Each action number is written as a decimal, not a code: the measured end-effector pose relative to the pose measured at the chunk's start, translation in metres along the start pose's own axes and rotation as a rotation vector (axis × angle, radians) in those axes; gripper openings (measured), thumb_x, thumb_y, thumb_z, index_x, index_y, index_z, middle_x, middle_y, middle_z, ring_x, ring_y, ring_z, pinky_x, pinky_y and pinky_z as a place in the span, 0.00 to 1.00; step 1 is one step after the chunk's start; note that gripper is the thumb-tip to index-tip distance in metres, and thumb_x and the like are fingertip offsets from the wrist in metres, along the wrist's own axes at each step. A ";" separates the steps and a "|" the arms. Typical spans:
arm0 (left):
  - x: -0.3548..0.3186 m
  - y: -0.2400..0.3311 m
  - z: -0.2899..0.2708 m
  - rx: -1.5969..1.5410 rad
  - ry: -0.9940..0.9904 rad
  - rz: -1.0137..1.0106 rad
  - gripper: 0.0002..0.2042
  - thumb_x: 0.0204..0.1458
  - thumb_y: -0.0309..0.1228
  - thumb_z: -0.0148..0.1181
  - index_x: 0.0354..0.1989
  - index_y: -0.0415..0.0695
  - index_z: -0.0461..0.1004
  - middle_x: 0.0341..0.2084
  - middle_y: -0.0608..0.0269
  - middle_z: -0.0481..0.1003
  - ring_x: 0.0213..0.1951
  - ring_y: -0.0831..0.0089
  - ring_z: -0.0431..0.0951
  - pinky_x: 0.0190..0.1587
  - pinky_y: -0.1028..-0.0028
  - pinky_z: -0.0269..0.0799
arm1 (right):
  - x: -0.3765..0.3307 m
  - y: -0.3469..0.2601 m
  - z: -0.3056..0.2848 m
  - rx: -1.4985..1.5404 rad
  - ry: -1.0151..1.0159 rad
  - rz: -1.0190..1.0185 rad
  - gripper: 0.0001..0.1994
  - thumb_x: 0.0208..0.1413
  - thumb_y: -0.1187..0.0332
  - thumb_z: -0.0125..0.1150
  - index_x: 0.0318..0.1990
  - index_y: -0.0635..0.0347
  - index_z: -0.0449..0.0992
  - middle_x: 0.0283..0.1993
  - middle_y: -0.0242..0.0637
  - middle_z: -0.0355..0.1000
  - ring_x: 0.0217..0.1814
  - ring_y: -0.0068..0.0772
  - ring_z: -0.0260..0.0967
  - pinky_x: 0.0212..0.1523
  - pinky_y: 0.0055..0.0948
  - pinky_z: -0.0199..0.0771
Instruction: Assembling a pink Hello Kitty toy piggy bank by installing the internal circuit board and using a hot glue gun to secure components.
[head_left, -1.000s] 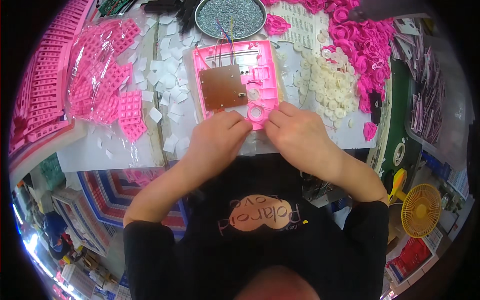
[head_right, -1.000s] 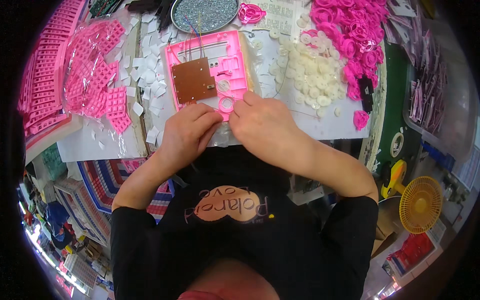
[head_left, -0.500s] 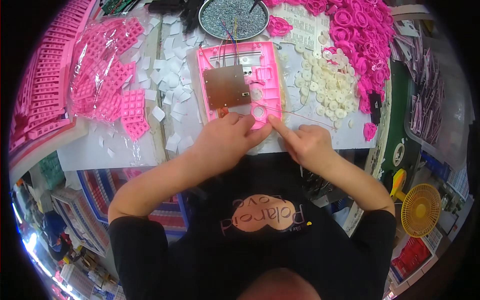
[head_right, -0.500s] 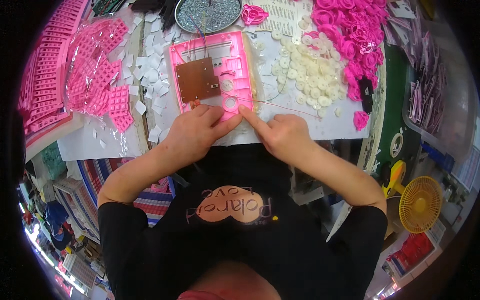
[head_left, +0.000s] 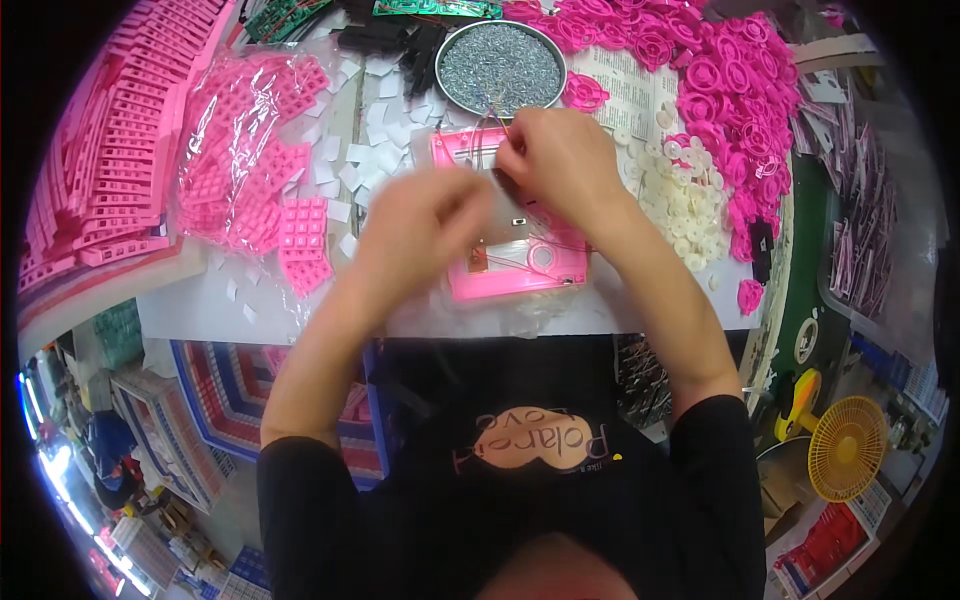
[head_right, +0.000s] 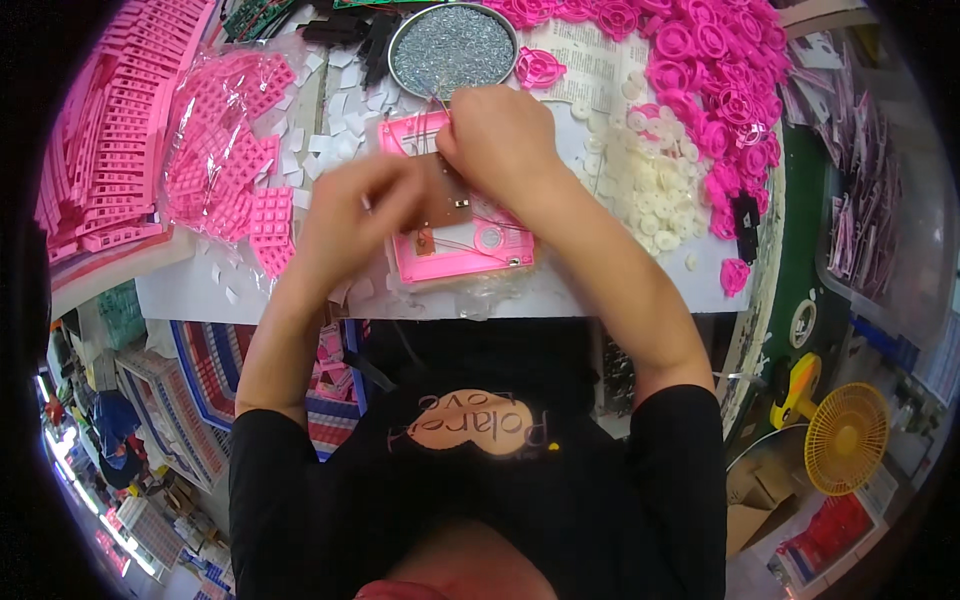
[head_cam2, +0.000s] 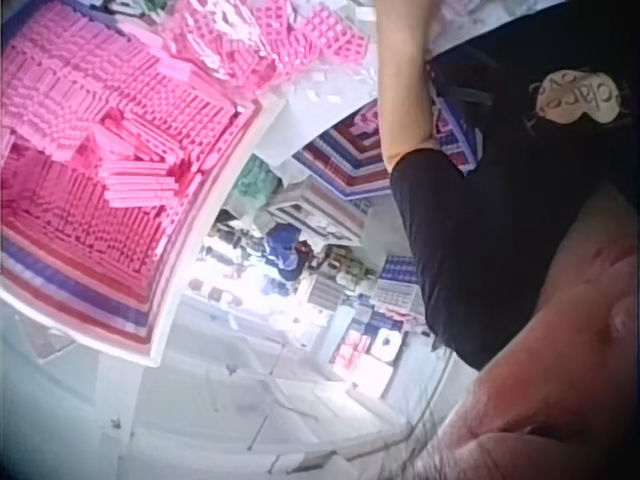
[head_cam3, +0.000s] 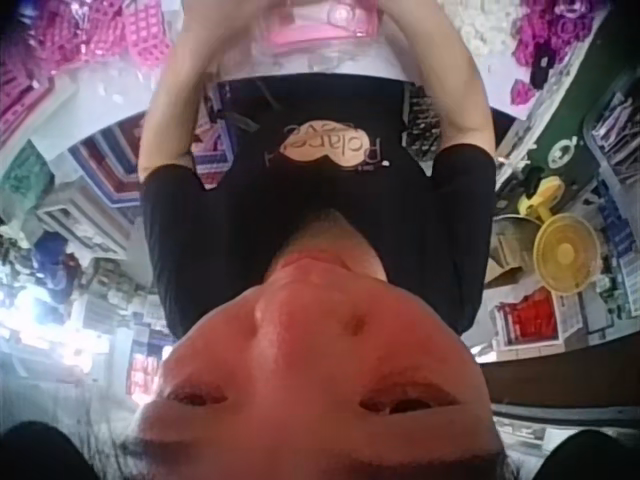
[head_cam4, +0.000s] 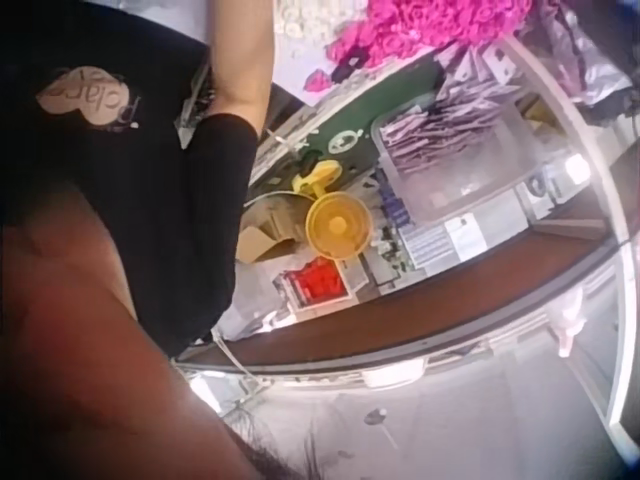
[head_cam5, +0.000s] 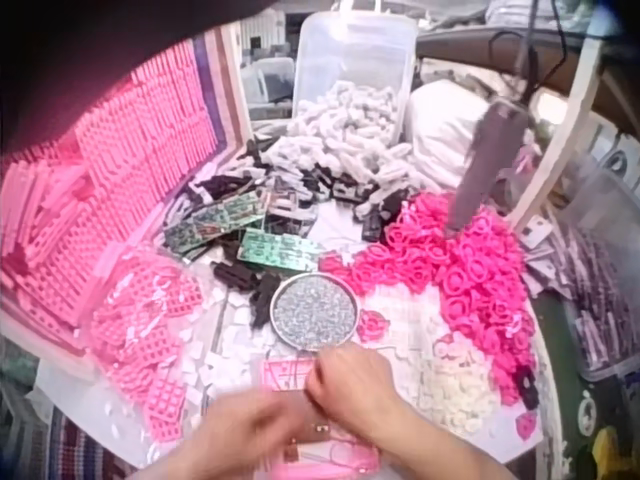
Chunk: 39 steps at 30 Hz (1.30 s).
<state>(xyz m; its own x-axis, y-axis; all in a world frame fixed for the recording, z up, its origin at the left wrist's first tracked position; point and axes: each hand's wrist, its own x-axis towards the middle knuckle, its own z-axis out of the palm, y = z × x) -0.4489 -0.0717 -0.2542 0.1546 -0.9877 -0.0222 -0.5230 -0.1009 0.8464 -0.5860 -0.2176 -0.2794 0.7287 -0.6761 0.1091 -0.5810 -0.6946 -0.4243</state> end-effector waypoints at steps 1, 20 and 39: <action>0.017 -0.011 -0.001 0.090 0.241 0.072 0.09 0.56 0.29 0.63 0.39 0.36 0.80 0.30 0.56 0.79 0.32 0.69 0.79 0.37 0.70 0.73 | -0.004 -0.002 -0.003 0.079 0.026 0.018 0.11 0.52 0.62 0.61 0.28 0.60 0.81 0.27 0.48 0.78 0.31 0.52 0.77 0.32 0.47 0.76; 0.052 -0.020 0.010 0.178 0.172 0.270 0.08 0.52 0.26 0.67 0.39 0.39 0.81 0.27 0.59 0.79 0.29 0.70 0.77 0.33 0.73 0.73 | -0.031 0.015 -0.024 0.161 0.294 -0.380 0.11 0.46 0.72 0.67 0.39 0.55 0.79 0.38 0.36 0.75 0.41 0.43 0.72 0.39 0.38 0.75; 0.054 -0.017 0.003 0.347 0.075 0.273 0.05 0.48 0.30 0.66 0.29 0.42 0.79 0.24 0.63 0.78 0.28 0.66 0.78 0.41 0.64 0.67 | -0.065 -0.004 -0.021 0.092 -0.020 -0.156 0.04 0.51 0.70 0.64 0.30 0.58 0.76 0.30 0.39 0.72 0.39 0.44 0.72 0.39 0.42 0.73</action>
<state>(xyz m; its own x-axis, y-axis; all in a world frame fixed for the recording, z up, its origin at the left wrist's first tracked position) -0.4344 -0.1241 -0.2711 0.0255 -0.9736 0.2266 -0.8012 0.1157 0.5872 -0.6387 -0.1761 -0.2655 0.8153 -0.5558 0.1624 -0.4251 -0.7649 -0.4839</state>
